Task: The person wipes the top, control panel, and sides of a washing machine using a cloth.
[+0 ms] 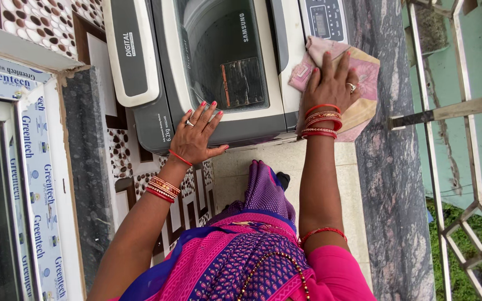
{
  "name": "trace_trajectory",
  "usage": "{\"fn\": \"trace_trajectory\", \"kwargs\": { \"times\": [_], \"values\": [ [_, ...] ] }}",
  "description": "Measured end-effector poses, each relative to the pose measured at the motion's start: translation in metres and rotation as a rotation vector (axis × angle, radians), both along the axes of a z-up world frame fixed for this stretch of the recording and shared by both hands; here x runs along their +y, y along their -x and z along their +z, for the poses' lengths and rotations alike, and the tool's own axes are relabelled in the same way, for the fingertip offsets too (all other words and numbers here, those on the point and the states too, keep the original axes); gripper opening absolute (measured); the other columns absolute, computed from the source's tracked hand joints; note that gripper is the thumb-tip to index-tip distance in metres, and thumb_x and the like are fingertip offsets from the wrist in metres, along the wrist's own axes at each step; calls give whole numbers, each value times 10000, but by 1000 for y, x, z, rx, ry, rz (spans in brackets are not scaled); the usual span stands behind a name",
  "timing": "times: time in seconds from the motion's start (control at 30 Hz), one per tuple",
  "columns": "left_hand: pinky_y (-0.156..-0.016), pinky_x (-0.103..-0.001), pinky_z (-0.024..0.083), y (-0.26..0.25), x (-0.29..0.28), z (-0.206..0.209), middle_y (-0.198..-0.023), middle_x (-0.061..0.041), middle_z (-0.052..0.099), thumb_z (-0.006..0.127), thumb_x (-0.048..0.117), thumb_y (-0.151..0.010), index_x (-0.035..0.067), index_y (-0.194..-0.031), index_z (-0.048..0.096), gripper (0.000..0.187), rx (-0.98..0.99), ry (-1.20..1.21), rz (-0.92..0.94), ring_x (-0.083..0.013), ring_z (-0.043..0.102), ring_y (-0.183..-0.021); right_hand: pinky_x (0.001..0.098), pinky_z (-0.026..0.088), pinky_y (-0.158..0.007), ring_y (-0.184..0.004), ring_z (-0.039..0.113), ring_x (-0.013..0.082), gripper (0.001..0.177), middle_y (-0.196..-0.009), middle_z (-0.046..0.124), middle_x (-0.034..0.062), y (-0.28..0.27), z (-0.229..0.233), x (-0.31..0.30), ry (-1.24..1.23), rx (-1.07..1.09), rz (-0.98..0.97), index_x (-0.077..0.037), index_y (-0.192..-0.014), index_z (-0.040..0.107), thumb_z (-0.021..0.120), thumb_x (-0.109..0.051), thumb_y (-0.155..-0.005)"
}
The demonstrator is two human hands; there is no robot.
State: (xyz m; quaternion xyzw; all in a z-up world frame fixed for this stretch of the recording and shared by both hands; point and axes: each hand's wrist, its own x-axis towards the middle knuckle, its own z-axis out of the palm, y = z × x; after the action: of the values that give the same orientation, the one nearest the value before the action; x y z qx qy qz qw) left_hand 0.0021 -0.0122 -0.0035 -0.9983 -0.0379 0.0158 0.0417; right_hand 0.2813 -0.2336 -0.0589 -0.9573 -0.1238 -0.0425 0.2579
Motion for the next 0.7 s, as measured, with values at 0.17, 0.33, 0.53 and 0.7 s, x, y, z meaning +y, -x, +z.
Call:
{"fn": "trace_trajectory", "kwargs": {
  "times": [0.17,0.33,0.53,0.7],
  "values": [
    [-1218,-517,313,-2,-4,5,-1650,-51,353,594,816,-827,210,-1573,400,980,-25,2,1,-261,309,-1524,536,378,-1034,-1214,568,361,399,-1595,476,34,19,3,-1,-23,14,151,-295,-1406,665,581,-325,-1017],
    [-1199,-523,328,-3,-6,14,-1635,-60,366,611,790,-820,203,-1561,412,966,-21,-3,-19,-272,333,-1505,496,424,-1004,-1122,631,320,430,-1580,522,37,57,18,-18,-56,-118,276,-249,-1430,657,604,-289,-1006],
    [-1191,-527,327,-3,-6,18,-1629,-65,374,621,751,-826,182,-1555,397,952,-70,43,-18,-280,340,-1502,489,453,-885,-973,625,302,442,-1520,565,42,90,38,-39,84,-120,388,-225,-1387,662,627,-283,-950],
    [-1192,-526,302,0,-2,12,-1613,-77,369,630,733,-827,186,-1558,386,945,-55,68,-14,-271,340,-1484,424,479,-913,-1031,612,268,418,-1498,568,52,72,30,-44,17,-255,544,-216,-1405,642,626,-317,-1000]
  ]
}}
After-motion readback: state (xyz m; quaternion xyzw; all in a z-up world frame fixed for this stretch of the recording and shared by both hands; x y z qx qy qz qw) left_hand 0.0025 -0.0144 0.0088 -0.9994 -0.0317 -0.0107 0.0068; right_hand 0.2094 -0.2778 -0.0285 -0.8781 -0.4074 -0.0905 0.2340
